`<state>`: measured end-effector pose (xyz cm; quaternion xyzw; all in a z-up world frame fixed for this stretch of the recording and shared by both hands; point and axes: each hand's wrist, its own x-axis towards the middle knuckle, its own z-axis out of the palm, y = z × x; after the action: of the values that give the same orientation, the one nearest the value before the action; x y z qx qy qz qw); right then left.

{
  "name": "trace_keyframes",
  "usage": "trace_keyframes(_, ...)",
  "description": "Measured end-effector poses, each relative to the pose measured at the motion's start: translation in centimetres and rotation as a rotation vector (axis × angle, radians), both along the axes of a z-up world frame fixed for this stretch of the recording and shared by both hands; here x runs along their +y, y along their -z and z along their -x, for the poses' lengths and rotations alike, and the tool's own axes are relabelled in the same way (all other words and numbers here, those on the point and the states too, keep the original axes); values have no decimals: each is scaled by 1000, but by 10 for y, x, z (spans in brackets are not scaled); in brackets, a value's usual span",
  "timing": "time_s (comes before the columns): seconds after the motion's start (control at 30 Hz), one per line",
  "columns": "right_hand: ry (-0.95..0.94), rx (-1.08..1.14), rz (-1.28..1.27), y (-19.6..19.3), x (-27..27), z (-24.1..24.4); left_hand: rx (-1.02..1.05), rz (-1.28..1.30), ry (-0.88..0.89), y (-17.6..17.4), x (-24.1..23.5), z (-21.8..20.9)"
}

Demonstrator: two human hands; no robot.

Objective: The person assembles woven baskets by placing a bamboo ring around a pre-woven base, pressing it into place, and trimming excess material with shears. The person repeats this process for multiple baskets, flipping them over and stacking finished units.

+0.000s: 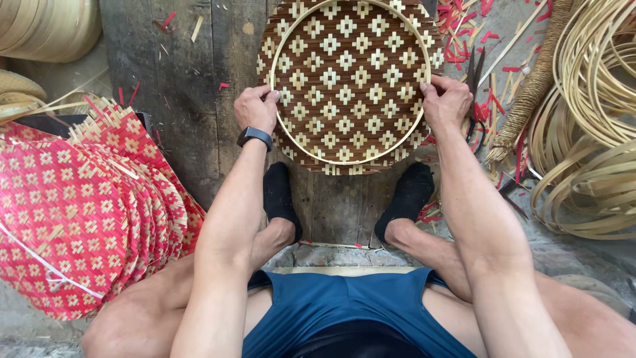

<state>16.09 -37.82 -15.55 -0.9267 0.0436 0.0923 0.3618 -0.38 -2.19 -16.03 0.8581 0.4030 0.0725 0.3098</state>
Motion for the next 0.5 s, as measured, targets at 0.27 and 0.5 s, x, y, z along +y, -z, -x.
trace_keyframes(0.27, -21, -90, 34, 12, -2, -2, 117, 143, -113, -7, 4, -7)
trace_keyframes(0.5, 46, 52, 3, 8, -5, 0, 190, 131, -72, -11, 5, -10)
